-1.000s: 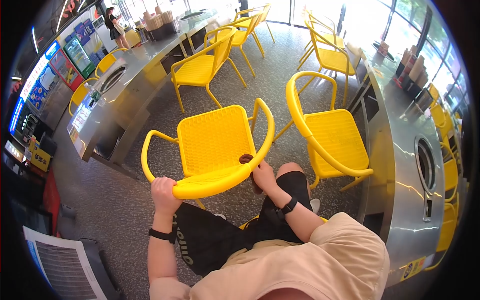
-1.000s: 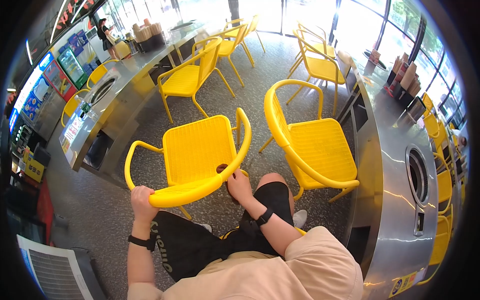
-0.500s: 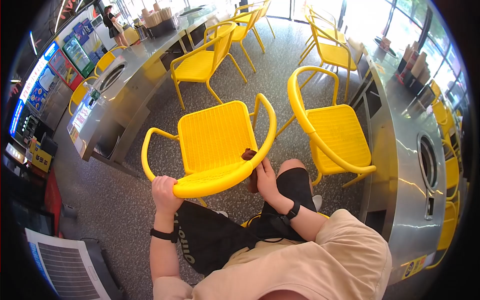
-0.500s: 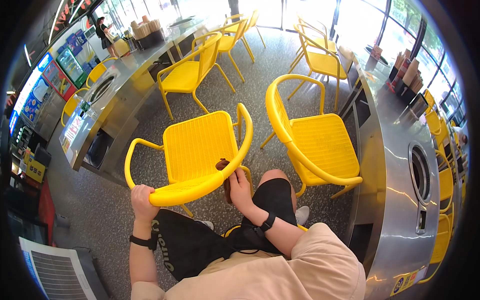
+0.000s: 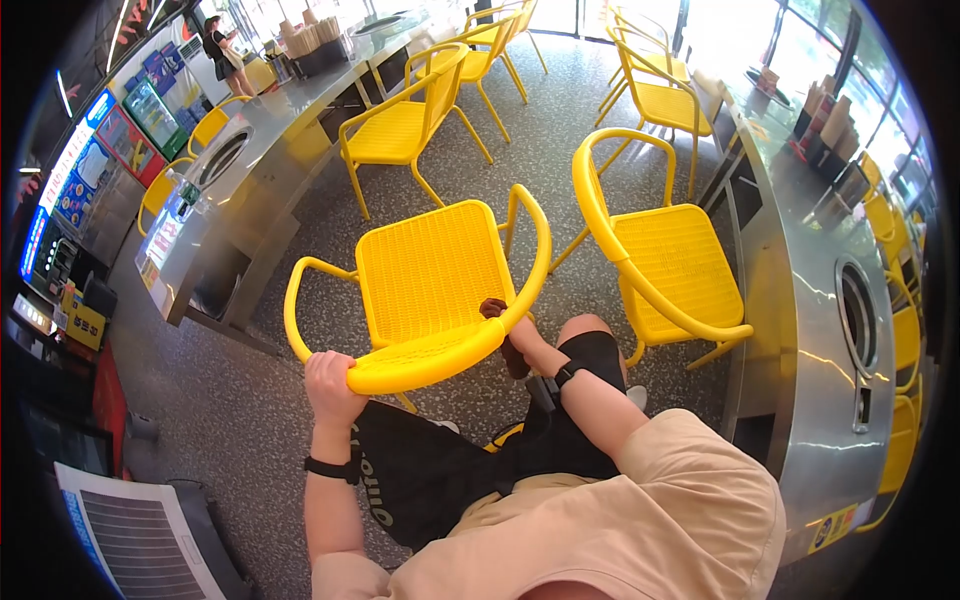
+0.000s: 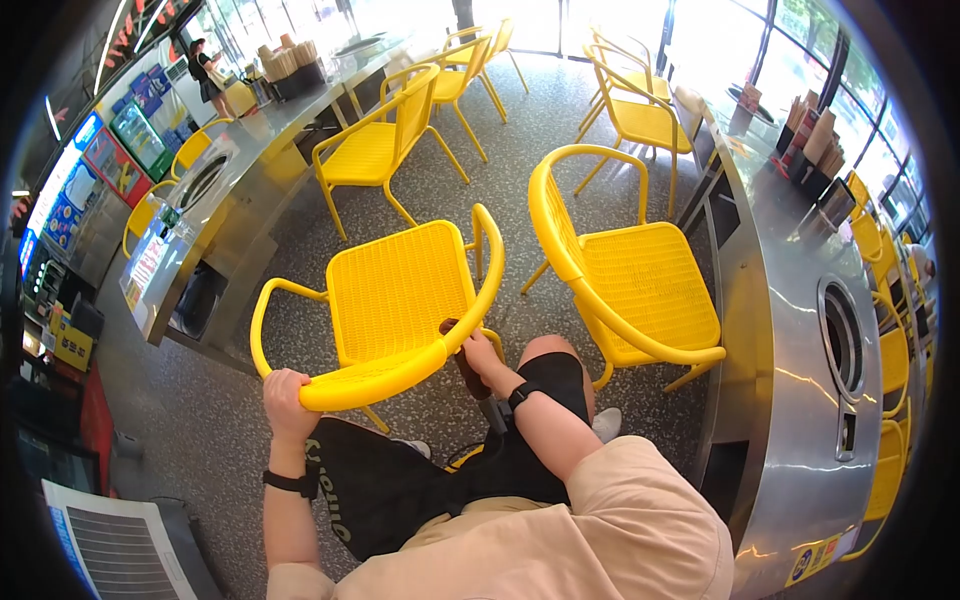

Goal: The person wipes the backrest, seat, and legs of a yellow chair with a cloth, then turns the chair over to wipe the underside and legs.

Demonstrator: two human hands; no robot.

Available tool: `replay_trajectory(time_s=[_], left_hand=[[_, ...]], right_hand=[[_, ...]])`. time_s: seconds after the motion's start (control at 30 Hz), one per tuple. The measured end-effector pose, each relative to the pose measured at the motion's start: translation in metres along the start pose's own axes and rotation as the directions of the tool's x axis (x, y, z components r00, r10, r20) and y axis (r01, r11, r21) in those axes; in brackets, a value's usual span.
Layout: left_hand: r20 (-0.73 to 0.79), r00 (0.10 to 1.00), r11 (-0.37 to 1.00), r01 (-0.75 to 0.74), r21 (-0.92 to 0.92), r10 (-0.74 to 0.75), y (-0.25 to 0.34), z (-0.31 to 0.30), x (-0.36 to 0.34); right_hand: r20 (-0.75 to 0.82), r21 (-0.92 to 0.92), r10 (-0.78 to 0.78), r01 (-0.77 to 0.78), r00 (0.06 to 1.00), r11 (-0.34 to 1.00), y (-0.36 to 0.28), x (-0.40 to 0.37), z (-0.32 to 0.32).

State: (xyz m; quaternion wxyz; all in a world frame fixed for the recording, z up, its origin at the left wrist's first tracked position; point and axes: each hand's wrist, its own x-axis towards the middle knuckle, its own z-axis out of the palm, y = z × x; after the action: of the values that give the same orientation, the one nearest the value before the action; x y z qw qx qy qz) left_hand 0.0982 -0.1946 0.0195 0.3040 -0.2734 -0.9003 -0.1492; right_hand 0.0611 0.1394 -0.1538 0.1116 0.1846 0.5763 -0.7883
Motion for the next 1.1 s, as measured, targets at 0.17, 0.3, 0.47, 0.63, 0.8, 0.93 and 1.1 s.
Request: replay_trajectory(time_s=[0.17,0.3,0.47,0.63,0.8,0.93,1.1], left_hand=[[-0.005,1.0,1.0,0.008,0.011,-0.008,-0.003,0.003,-0.004],[-0.017,1.0,1.0,0.008,0.02,-0.007,-0.005,0.004,-0.005],[-0.016,1.0,1.0,0.018,0.023,-0.017,0.001,0.002,-0.002],[-0.025,1.0,1.0,0.002,0.007,-0.002,-0.001,0.002,-0.001],[-0.03,1.0,1.0,0.006,0.021,-0.005,-0.001,0.003,-0.003],[-0.035,0.999,1.0,0.007,0.011,-0.007,-0.001,0.003,-0.002],[-0.039,0.999,1.0,0.021,0.015,-0.02,0.0,0.003,-0.003]], right_hand=[[-0.084,0.038,-0.059,0.062,0.995,0.997,0.071,0.058,-0.017],[-0.07,-0.017,-0.125,0.124,0.99,0.992,0.074,0.054,-0.018],[0.05,-0.083,-0.163,0.166,0.985,0.983,0.09,0.068,-0.035],[0.014,-0.097,-0.164,0.164,0.986,0.982,0.087,0.066,-0.033],[-0.009,-0.217,-0.209,0.202,0.978,0.955,0.112,0.086,-0.04],[-0.039,-0.3,-0.226,0.205,0.973,0.932,0.125,0.096,-0.044],[-0.058,-0.283,-0.197,0.173,0.979,0.943,0.124,0.095,-0.043]])
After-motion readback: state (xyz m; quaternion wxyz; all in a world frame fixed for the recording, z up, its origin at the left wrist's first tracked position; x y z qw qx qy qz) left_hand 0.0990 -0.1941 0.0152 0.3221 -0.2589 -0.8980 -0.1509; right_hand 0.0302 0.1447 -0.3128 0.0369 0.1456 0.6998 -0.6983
